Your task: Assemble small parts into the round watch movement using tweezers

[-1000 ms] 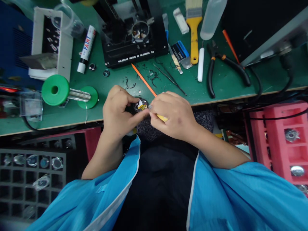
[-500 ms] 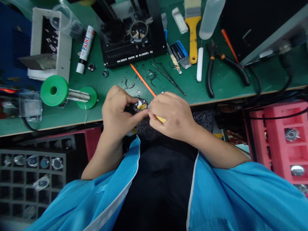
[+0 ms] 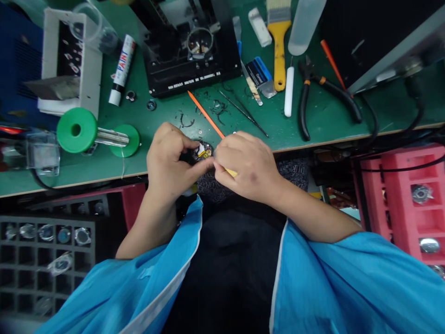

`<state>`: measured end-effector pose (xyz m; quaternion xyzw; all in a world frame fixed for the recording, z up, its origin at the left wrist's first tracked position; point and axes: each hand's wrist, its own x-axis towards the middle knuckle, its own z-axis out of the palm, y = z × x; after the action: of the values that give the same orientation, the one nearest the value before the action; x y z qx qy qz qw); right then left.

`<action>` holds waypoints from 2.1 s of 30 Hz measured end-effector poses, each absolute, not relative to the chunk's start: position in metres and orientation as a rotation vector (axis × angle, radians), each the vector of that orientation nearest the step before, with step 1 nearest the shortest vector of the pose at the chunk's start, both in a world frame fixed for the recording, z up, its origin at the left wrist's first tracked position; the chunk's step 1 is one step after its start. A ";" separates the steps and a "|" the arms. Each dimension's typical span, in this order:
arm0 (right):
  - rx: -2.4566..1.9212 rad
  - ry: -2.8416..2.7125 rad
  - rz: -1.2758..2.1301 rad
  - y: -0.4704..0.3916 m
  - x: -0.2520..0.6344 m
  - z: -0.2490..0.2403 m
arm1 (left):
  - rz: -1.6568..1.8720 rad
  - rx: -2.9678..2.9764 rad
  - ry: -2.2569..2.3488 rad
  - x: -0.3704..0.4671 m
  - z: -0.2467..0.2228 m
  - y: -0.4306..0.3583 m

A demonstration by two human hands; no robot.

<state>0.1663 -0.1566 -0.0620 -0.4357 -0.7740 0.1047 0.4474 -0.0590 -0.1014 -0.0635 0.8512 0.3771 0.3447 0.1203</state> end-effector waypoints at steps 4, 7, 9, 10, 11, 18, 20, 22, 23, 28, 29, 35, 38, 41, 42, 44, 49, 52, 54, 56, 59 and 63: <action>-1.024 -1.899 0.291 -0.156 0.168 -0.058 | 0.991 2.478 1.126 -0.059 -0.065 -0.101; -1.032 -1.900 0.305 -0.156 0.169 -0.057 | 0.967 2.470 1.169 -0.059 -0.064 -0.102; -1.051 -1.898 0.309 -0.157 0.169 -0.058 | 0.949 2.463 1.190 -0.059 -0.063 -0.103; -1.059 -1.897 0.306 -0.157 0.168 -0.058 | 0.937 2.452 1.196 -0.059 -0.062 -0.103; -1.065 -1.897 0.300 -0.157 0.168 -0.059 | 0.928 2.438 1.190 -0.059 -0.061 -0.104; -1.063 -1.879 0.342 -0.159 0.168 -0.059 | 0.922 2.479 1.137 -0.059 -0.059 -0.103; -1.097 -1.894 0.340 -0.160 0.168 -0.061 | 0.910 2.489 1.158 -0.059 -0.060 -0.103; -1.121 -1.904 0.327 -0.160 0.167 -0.062 | 0.912 2.494 1.160 -0.059 -0.060 -0.103; -1.121 -1.907 0.320 -0.160 0.167 -0.063 | 0.923 2.495 1.150 -0.059 -0.060 -0.103; -1.092 -1.916 0.311 -0.160 0.166 -0.063 | 0.977 2.494 1.077 -0.058 -0.059 -0.102; -1.098 -1.913 0.294 -0.160 0.165 -0.063 | 0.966 2.494 1.079 -0.058 -0.058 -0.102; -1.085 -1.890 0.291 -0.160 0.165 -0.064 | 0.907 2.488 1.118 -0.057 -0.057 -0.103; -1.106 -1.897 0.308 -0.161 0.164 -0.065 | 0.894 2.493 1.130 -0.057 -0.056 -0.103; -1.126 -1.886 0.267 -0.161 0.163 -0.066 | 0.925 2.492 1.103 -0.056 -0.056 -0.103; -1.123 -1.880 0.259 -0.161 0.163 -0.066 | 0.932 2.486 1.096 -0.056 -0.057 -0.103; -1.115 -1.878 0.271 -0.162 0.162 -0.066 | 0.950 2.462 1.080 -0.056 -0.057 -0.103; -1.181 -1.906 0.261 -0.162 0.162 -0.066 | 0.904 2.421 1.121 -0.057 -0.057 -0.102; -1.145 -1.890 0.254 -0.162 0.162 -0.066 | 0.892 2.394 1.121 -0.058 -0.056 -0.102; -1.124 -1.888 0.267 -0.162 0.162 -0.066 | 0.879 2.385 1.120 -0.058 -0.056 -0.102; -1.154 -1.899 0.272 -0.162 0.162 -0.065 | 0.861 2.406 1.126 -0.058 -0.055 -0.102; -1.191 -1.907 0.302 -0.162 0.162 -0.064 | 0.869 2.451 1.133 -0.057 -0.054 -0.102; -1.179 -1.893 0.307 -0.162 0.161 -0.064 | 0.873 2.474 1.155 -0.057 -0.054 -0.103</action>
<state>0.1614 -0.1620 -0.0640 -0.4728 -0.7590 0.1233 0.4304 -0.0567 -0.1027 -0.0543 0.8549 0.3991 0.3016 0.1374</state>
